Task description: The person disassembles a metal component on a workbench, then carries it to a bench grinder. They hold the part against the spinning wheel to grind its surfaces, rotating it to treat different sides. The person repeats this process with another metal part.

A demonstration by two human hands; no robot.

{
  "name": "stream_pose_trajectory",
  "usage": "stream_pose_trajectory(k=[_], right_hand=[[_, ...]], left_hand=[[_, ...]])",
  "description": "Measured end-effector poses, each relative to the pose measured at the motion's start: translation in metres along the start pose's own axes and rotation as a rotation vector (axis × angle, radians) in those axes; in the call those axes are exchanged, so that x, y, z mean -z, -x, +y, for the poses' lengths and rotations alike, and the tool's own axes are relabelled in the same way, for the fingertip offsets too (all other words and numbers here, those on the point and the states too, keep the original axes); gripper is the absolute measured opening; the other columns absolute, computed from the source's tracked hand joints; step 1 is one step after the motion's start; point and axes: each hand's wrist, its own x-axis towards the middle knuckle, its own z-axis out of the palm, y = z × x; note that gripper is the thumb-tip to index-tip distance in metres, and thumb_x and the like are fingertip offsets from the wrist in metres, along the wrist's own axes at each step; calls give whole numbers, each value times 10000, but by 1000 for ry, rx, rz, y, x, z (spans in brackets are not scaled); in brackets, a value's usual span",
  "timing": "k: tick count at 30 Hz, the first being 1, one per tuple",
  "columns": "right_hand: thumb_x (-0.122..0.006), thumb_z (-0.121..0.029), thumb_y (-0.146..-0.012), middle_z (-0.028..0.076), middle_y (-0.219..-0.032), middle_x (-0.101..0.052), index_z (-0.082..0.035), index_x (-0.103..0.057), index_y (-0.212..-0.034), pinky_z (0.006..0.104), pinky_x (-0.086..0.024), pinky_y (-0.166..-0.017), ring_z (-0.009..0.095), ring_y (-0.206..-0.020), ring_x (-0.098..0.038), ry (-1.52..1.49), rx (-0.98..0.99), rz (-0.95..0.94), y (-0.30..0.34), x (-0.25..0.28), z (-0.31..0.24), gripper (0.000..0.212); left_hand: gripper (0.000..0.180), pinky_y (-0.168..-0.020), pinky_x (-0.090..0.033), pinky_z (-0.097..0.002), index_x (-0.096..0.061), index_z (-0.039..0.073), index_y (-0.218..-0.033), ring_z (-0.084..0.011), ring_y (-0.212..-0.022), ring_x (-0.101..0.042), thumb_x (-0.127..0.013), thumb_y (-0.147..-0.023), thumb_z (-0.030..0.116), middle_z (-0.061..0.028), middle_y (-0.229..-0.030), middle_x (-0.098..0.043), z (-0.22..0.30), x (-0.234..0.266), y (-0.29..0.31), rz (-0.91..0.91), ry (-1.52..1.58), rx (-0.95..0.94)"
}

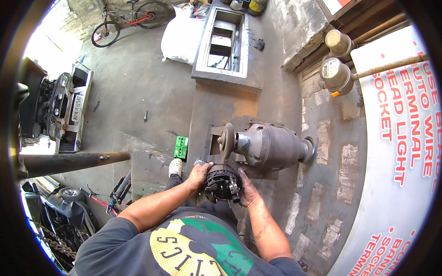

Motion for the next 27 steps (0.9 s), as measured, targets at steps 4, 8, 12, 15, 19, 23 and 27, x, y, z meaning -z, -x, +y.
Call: stream_pose_trajectory(k=[4, 8, 12, 15, 19, 23, 27], right_hand=[[-574, -555, -1059, 118, -1372, -716, -86, -629, -1439, 487, -547, -1108, 270, -1243, -690, -150, 21, -9, 0, 1, 12, 606], [-531, -554, -1066, 94, -1331, -739, -122, -667, -1396, 493, -569, -1072, 260, -1205, -707, -132, -6, -11, -5, -15, -1, 561], [-549, -515, -1066, 81, -1315, -747, -116, -682, -1374, 479, -569, -1074, 255, -1197, -710, -148, 10, 25, -17, -10, 3, 522], [-578, -480, -1071, 83, -1328, -741, -102, -672, -1383, 455, -559, -1091, 250, -1202, -707, -183, 14, -10, -13, -15, 2, 499], [-544, -506, -1067, 86, -1292, -755, -118, -688, -1364, 491, -584, -1045, 266, -1170, -722, -140, -11, 1, -8, -21, -7, 510], [-539, -496, -1071, 88, -1288, -757, -116, -695, -1348, 479, -592, -1034, 259, -1162, -725, -124, -4, 59, -17, -14, -3, 496], [-557, -477, -1079, 80, -1285, -758, -104, -690, -1347, 453, -588, -1044, 238, -1152, -727, -110, -1, 29, -11, -24, -9, 478]], left_hand=[[340, -758, -600, -418, -748, -15, -1060, -250, -804, -738, -581, -1044, 281, -137, -952, -773, 3, -6, -12, 0, 294, 301], [315, -756, -603, -406, -741, 2, -1063, -241, -814, -737, -561, -1056, 260, -130, -946, -766, 12, -9, -25, -1, 428, 364], [318, -747, -604, -417, -737, 7, -1054, -247, -776, -728, -554, -1062, 267, -119, -929, -764, 3, -4, -34, 17, 344, 327], [397, -761, -573, -392, -741, -63, -1057, -251, -787, -727, -594, -1037, 306, -157, -948, -772, 22, -5, -22, 19, 390, 375], [386, -759, -571, -404, -745, -43, -1038, -253, -769, -719, -591, -1038, 311, -151, -936, -767, 40, -14, -19, 34, 275, 417], [370, -742, -571, -383, -754, 11, -1015, -224, -764, -716, -591, -1045, 341, -107, -906, -770, 33, -9, -18, 46, 332, 420], [386, -771, -580, -400, -748, -20, -1038, -245, -783, -725, -579, -1045, 326, -138, -930, -772, 41, -10, -12, 51, 331, 407]])
